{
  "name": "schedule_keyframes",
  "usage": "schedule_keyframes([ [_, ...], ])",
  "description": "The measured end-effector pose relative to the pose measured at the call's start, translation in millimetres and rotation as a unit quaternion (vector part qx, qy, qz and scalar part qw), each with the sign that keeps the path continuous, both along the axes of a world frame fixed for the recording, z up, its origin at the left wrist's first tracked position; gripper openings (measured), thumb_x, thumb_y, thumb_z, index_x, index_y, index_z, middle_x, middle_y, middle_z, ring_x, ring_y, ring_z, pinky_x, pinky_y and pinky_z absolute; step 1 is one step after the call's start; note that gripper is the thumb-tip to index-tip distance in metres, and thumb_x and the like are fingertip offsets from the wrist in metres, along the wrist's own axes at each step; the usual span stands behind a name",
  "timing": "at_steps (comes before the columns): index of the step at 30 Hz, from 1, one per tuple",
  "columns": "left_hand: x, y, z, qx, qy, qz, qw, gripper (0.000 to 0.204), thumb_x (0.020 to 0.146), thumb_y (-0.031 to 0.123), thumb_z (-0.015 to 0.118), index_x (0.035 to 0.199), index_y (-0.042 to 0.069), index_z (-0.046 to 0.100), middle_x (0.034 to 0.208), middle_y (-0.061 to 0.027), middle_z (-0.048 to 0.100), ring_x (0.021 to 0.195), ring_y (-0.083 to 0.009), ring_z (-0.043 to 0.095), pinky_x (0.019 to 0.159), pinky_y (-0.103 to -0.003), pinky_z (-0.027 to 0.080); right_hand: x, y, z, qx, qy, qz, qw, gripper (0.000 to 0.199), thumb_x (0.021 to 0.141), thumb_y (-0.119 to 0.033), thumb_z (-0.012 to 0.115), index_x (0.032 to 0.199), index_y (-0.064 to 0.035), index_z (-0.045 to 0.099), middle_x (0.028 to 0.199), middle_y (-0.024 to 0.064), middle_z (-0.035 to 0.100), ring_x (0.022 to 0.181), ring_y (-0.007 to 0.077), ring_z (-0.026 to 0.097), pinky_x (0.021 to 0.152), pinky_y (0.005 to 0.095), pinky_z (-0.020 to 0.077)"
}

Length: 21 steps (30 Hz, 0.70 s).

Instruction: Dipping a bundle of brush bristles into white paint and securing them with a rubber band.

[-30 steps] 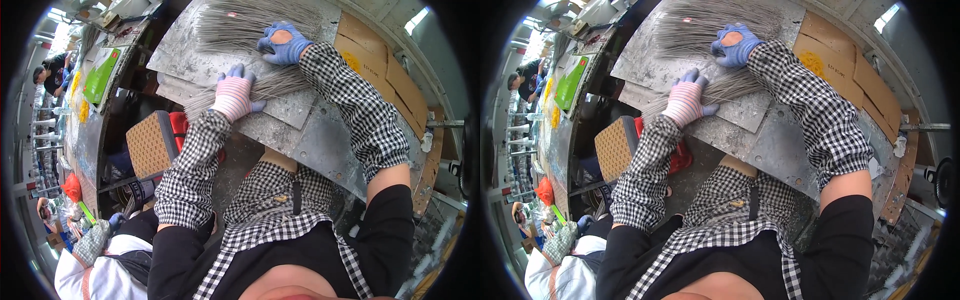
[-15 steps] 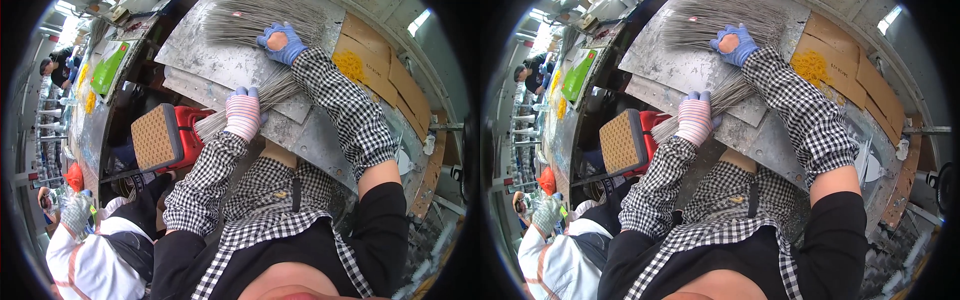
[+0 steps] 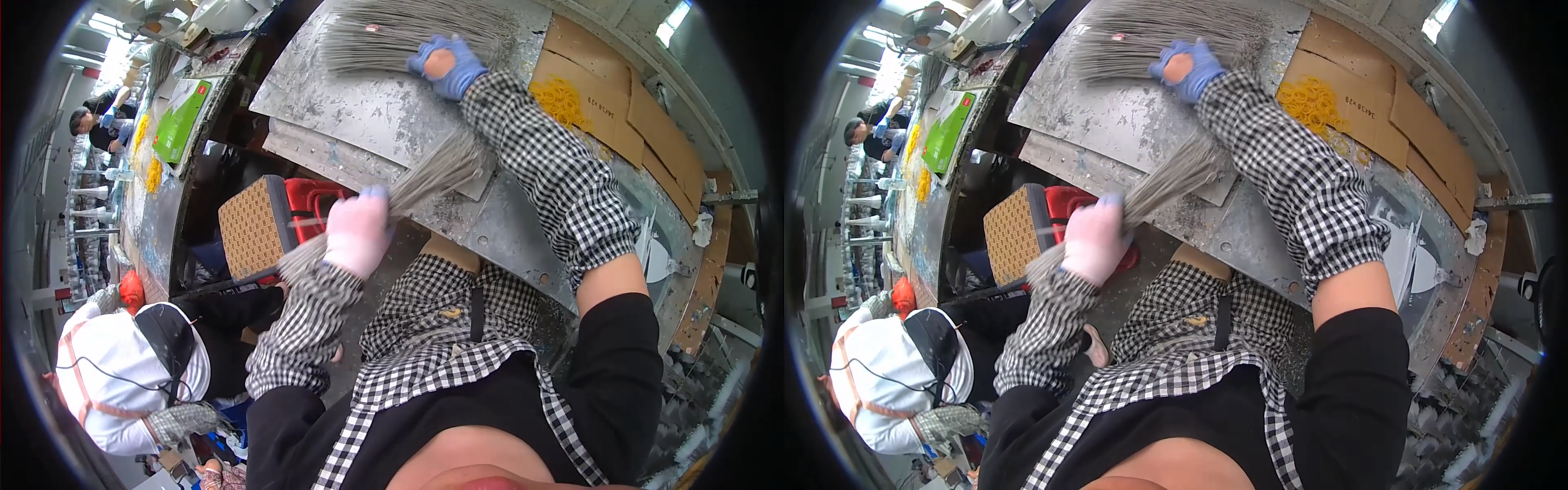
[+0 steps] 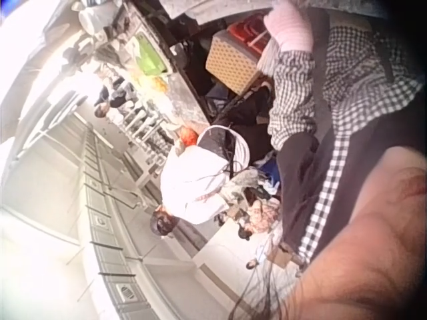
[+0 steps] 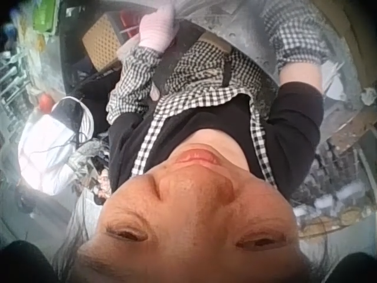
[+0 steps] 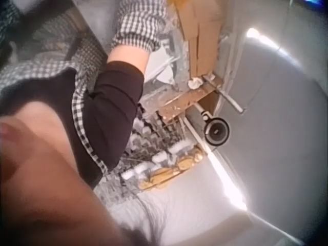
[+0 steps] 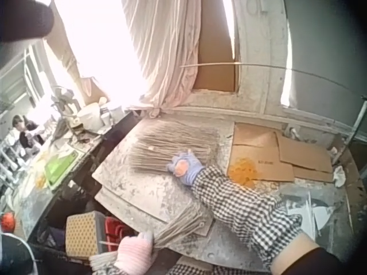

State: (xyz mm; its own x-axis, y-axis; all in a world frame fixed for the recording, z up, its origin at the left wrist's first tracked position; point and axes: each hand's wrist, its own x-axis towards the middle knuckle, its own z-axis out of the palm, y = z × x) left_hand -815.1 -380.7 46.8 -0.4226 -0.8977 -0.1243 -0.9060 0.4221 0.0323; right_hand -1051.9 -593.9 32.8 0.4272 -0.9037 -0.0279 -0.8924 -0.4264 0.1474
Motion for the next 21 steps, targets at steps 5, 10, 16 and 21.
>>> schedule_keyframes([
  [5, 81.7, 82.4, -24.0, 0.238, 0.182, 0.123, 0.946, 0.062, 0.072, 0.006, 0.075, 0.129, 0.002, 0.052, 0.118, -0.0179, 0.066, 0.1, -0.0291, 0.068, 0.09, -0.035, 0.053, -23.9, -10.3, -18.0, -0.095, 0.027, 0.012, 0.995, 0.036, 0.089, -0.015, 0.062, 0.125, -0.0228, 0.063, 0.113, 0.0057, 0.061, 0.117, 0.0248, 0.057, 0.107, 0.059, 0.04],
  [10, 92.3, 117.0, -36.5, 0.337, 0.486, 0.218, 0.776, 0.064, 0.079, 0.001, 0.07, 0.139, -0.002, 0.048, 0.125, -0.0063, 0.062, 0.114, -0.0147, 0.057, 0.099, -0.029, 0.046, -2.3, 55.4, 8.8, -0.043, -0.109, 0.059, 0.991, 0.058, 0.087, -0.021, 0.066, 0.141, -0.0195, 0.049, 0.125, 0.0138, 0.058, 0.122, 0.0296, 0.056, 0.108, 0.054, 0.0429],
  [16, 37.8, 60.8, 27.9, 0.386, 0.579, 0.108, 0.71, 0.059, 0.079, 0.002, 0.069, 0.136, -0.002, 0.05, 0.117, -0.0061, 0.064, 0.106, -0.0141, 0.06, 0.095, -0.03, 0.048, -22.2, 203.6, 79.0, 0.227, -0.694, 0.016, 0.684, 0.098, 0.086, -0.038, 0.076, 0.159, -0.0113, 0.016, 0.146, 0.0217, 0.042, 0.129, 0.0312, 0.051, 0.106, 0.0457, 0.047],
  [21, -71.6, 21.5, 72.6, 0.234, 0.601, -0.226, 0.73, 0.048, 0.08, 0.005, 0.073, 0.124, -0.001, 0.055, 0.106, -0.0077, 0.068, 0.1, -0.0163, 0.065, 0.087, -0.032, 0.054, 26.8, 270.1, 190.3, -0.058, -0.684, 0.035, 0.726, 0.066, 0.081, -0.016, 0.081, 0.138, -0.0032, 0.048, 0.128, 0.0192, 0.06, 0.119, 0.0272, 0.061, 0.089, 0.0379, 0.059],
])
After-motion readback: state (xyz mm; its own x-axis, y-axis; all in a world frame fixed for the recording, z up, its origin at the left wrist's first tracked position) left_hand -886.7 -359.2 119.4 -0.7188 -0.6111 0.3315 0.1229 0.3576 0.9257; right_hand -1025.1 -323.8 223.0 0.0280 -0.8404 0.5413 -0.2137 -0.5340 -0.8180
